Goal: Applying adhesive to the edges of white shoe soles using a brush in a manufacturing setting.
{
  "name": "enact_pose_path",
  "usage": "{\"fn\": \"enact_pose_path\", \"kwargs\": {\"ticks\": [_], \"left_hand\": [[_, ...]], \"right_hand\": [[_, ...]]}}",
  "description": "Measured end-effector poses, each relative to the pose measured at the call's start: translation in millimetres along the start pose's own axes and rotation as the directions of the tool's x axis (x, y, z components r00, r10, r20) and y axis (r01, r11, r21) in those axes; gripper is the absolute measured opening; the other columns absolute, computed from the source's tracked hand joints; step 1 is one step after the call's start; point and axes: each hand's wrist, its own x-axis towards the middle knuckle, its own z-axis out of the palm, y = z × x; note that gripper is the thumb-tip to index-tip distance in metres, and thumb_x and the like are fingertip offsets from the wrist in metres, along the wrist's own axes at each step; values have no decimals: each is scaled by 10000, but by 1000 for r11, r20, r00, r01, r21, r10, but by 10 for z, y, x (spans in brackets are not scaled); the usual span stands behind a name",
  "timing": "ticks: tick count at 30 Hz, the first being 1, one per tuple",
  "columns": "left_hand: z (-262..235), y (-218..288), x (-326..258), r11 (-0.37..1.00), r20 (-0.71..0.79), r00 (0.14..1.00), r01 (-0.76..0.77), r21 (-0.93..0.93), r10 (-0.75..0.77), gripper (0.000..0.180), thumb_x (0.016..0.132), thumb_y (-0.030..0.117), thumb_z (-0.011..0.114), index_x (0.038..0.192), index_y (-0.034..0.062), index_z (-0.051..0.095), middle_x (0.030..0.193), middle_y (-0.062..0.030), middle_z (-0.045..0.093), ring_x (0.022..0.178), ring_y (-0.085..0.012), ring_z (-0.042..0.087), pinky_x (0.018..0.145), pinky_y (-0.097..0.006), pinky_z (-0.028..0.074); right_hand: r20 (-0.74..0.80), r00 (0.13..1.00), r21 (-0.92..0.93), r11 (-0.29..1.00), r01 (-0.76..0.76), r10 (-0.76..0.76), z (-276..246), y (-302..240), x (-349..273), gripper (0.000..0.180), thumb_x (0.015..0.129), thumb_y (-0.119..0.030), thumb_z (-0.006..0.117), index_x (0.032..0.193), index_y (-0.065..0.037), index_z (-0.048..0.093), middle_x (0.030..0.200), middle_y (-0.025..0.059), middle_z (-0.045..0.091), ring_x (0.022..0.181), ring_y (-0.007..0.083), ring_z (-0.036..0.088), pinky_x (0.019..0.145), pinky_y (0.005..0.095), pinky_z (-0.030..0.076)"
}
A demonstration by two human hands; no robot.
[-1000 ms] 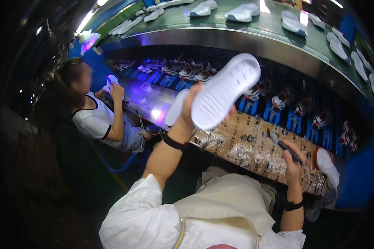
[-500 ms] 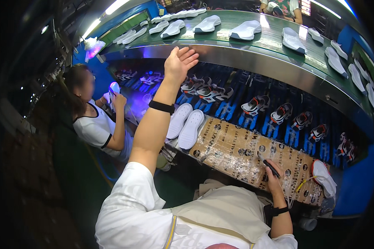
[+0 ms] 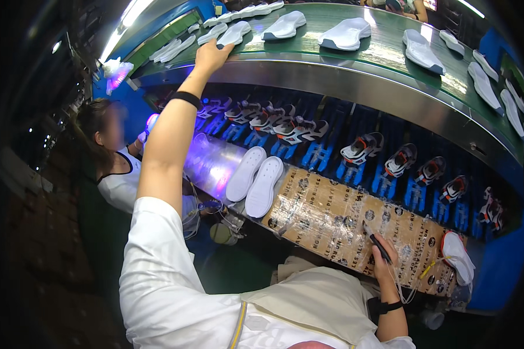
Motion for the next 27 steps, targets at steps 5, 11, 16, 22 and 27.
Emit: {"fn": "enact_pose_path", "kwargs": {"ticks": [5,11,16,22,27], "left_hand": [[307,-282,573,984,269,955,-88,-155,128,643,958,528,559,1228,-42,687,1233,-306,678,1185,-442,640,1017,-467,492],[624,-898,1065,777,330,920,364,-513,-213,582,1006,371,506,1454,2,537,1259,-231,678,1137,-346,646,967,-474,507],[920,-1312,1514,873,277,958,-199,445,77,616,953,303,573,1505,43,491,1268,-273,660,1253,-440,603,1055,-545,479],[385,-2127,2262,777,301,877,-474,414,374,664,971,334,619,1550,67,431,1369,-290,610,1302,-444,563,1094,-453,447],[1039,-1626,2001,697,230,852,-519,495,470,566,944,424,628,1379,62,631,1310,-244,665,1194,-403,644,1029,-466,496]], "right_hand": [[-30,1000,-27,1000,-5,4,10,121,1,313,914,-121,701,1184,38,713,903,138,664,807,245,629,752,350,490],[-5,994,-34,994,-108,108,10,57,-17,313,922,-129,698,1176,54,711,951,161,674,848,271,649,783,357,506],[-13,996,-42,995,-94,94,27,120,-36,337,914,-141,706,1174,74,706,993,191,692,838,296,653,780,370,519],[42,998,-44,998,-50,52,-20,237,1,356,932,-173,688,1177,85,702,953,197,681,808,297,640,739,371,511],[9,997,-108,991,-80,82,16,16,22,340,933,-148,678,1181,84,697,937,188,666,797,296,635,744,365,508]]}}
